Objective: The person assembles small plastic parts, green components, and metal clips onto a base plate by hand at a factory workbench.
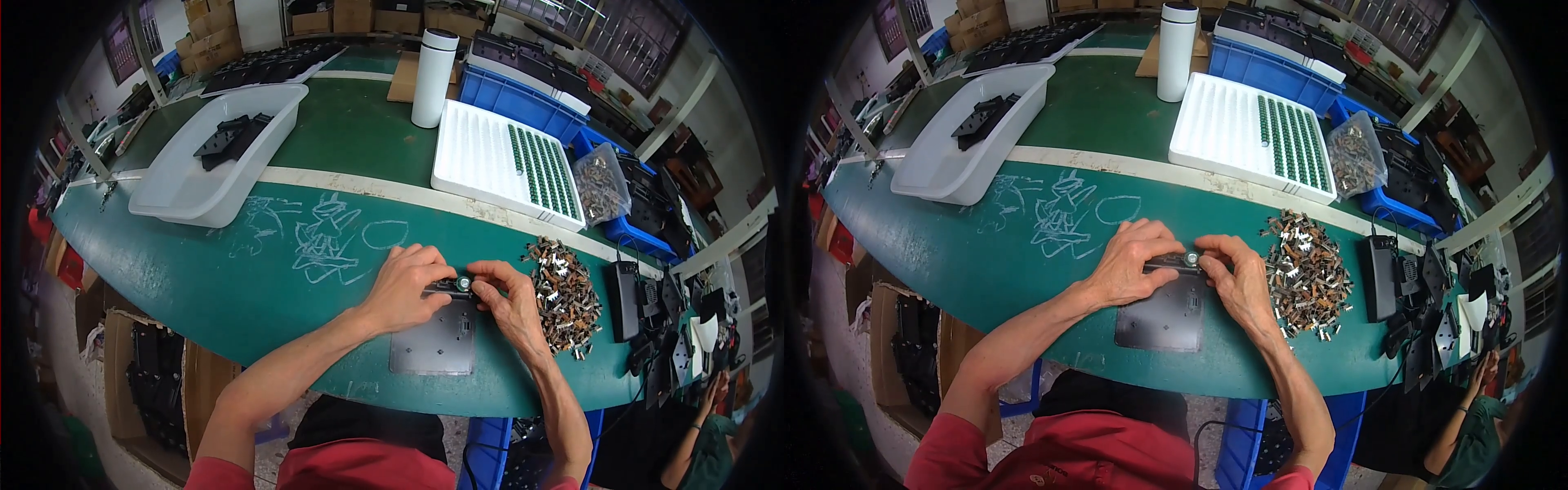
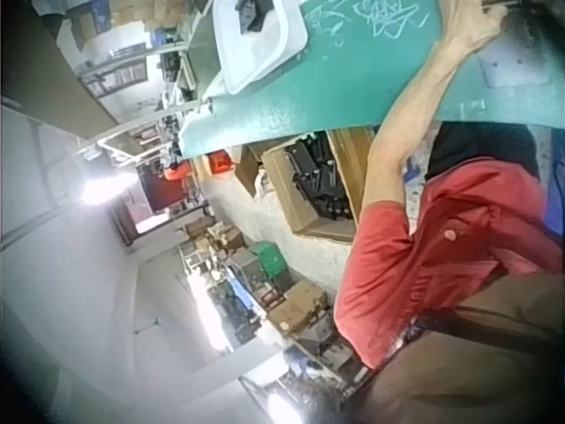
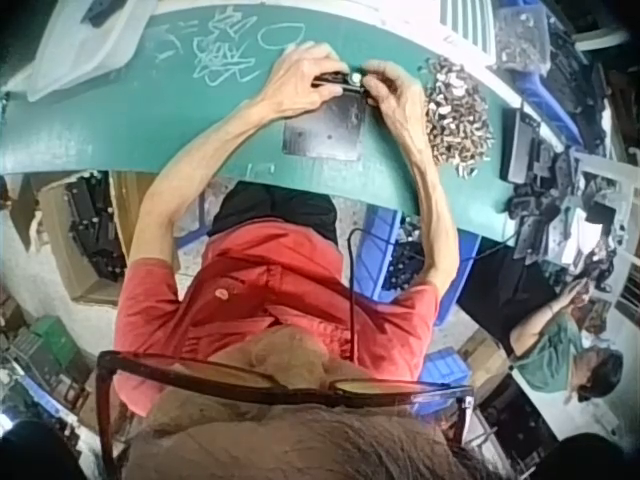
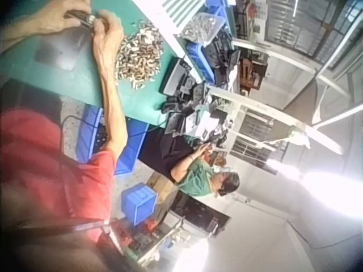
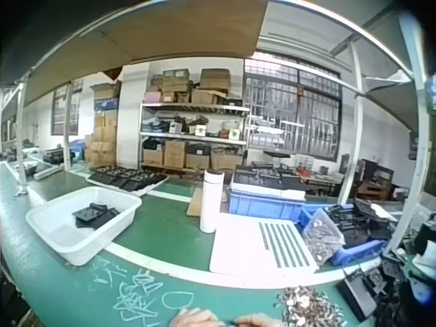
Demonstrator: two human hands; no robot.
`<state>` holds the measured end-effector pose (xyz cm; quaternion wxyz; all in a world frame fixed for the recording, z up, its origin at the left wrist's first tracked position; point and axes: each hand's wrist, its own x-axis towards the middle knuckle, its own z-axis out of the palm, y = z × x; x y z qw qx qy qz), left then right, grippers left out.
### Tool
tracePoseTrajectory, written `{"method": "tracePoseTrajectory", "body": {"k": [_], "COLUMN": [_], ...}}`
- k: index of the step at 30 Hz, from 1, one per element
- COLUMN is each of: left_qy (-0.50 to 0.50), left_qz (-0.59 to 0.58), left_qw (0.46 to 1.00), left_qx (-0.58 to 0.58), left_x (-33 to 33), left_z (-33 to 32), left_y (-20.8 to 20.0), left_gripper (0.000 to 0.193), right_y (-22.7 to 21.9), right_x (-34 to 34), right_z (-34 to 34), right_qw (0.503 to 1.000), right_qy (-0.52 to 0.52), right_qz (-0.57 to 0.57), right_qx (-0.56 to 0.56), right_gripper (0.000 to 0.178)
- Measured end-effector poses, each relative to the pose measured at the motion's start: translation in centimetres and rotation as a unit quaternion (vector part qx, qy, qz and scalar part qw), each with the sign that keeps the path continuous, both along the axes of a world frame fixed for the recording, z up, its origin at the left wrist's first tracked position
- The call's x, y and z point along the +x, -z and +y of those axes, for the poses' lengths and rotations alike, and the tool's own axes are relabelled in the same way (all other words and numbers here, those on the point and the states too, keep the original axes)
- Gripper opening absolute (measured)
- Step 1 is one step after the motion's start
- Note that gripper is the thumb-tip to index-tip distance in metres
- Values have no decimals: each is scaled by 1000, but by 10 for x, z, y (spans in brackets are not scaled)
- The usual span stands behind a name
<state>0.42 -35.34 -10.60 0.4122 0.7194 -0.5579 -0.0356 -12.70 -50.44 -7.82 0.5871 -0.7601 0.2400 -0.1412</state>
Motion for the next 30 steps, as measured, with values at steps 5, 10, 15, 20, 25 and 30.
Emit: {"method": "tracePoseTrajectory", "body": {"k": [5, 10, 15, 20, 25, 30], "left_qy": [-1, 0, -2, -8, -2, 3], "left_qz": [-4, -4, -6, -19, -5, 7], "left_qw": [1000, 1000, 1000, 1000, 1000, 1000], "left_qx": [0, -8, -3, -3, 5, 6], "left_x": [-3, 1, -1, -1, -1, -1], "left_z": [-2, 2, 0, -1, 0, 1], "left_y": [-2, 0, 0, -1, -3, -3], "left_gripper": [31, 30, 30, 28, 29, 29], "right_y": [-2, 2, 2, -1, -7, -21], "right_x": [-4, 2, 3, 4, -4, -14], "right_z": [-5, 0, 2, 2, -12, -43], "right_qw": [976, 976, 976, 979, 986, 936], "right_qy": [-106, -87, -58, -47, -44, 21], "right_qz": [-35, -31, -25, -10, -16, 0], "right_qx": [-188, -199, -209, -197, -163, -351], "right_gripper": [23, 22, 21, 25, 28, 26]}}
